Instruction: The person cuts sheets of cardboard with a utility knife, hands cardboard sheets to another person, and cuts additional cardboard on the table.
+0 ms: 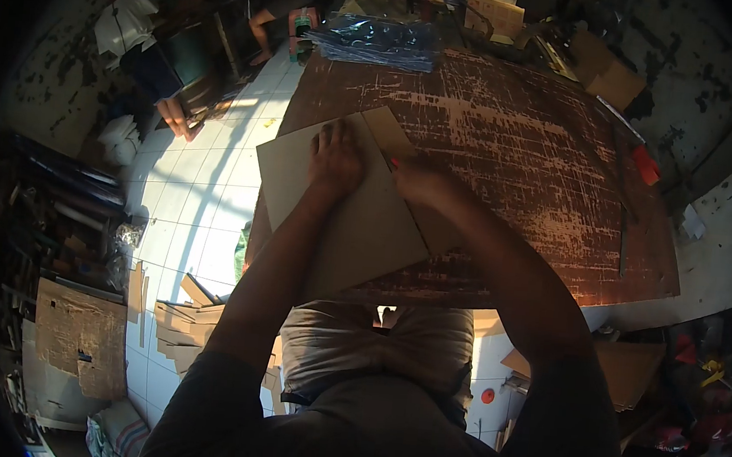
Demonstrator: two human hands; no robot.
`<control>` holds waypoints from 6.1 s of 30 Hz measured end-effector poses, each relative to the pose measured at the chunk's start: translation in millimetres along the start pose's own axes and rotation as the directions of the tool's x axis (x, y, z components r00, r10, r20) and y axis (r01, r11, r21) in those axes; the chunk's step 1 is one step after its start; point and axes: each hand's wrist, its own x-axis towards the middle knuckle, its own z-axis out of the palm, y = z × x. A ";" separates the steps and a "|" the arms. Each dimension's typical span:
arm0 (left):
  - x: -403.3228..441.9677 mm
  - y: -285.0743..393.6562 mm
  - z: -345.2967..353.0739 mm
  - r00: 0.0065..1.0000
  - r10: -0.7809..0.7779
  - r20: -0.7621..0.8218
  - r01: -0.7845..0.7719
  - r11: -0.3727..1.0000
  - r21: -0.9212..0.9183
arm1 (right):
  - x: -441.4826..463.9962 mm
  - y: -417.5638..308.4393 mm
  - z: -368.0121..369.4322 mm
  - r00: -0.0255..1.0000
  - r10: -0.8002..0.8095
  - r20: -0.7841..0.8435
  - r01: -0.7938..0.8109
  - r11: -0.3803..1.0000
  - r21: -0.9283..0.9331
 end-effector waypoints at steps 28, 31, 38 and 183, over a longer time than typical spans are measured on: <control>-0.2 -0.6 0.9 1.000 -0.002 -0.018 0.002 1.000 0.020 | 82.5 -48.1 -29.2 0.983 0.030 -0.181 0.010 0.976 0.216; 0.2 -1.9 1.7 1.000 0.008 -0.019 -0.008 1.000 0.011 | 83.6 -51.0 -24.9 0.973 -0.041 -0.228 0.067 0.992 0.106; -0.5 -1.2 3.3 1.000 0.005 -0.031 -0.004 1.000 0.019 | 109.5 -39.8 -10.2 0.861 -0.248 -0.443 0.155 0.959 -0.235; -131.8 18.6 -111.2 0.971 -0.225 -0.078 -0.191 -0.540 -0.819 | -227.8 7.0 102.8 0.915 -0.248 -0.319 0.400 0.664 0.632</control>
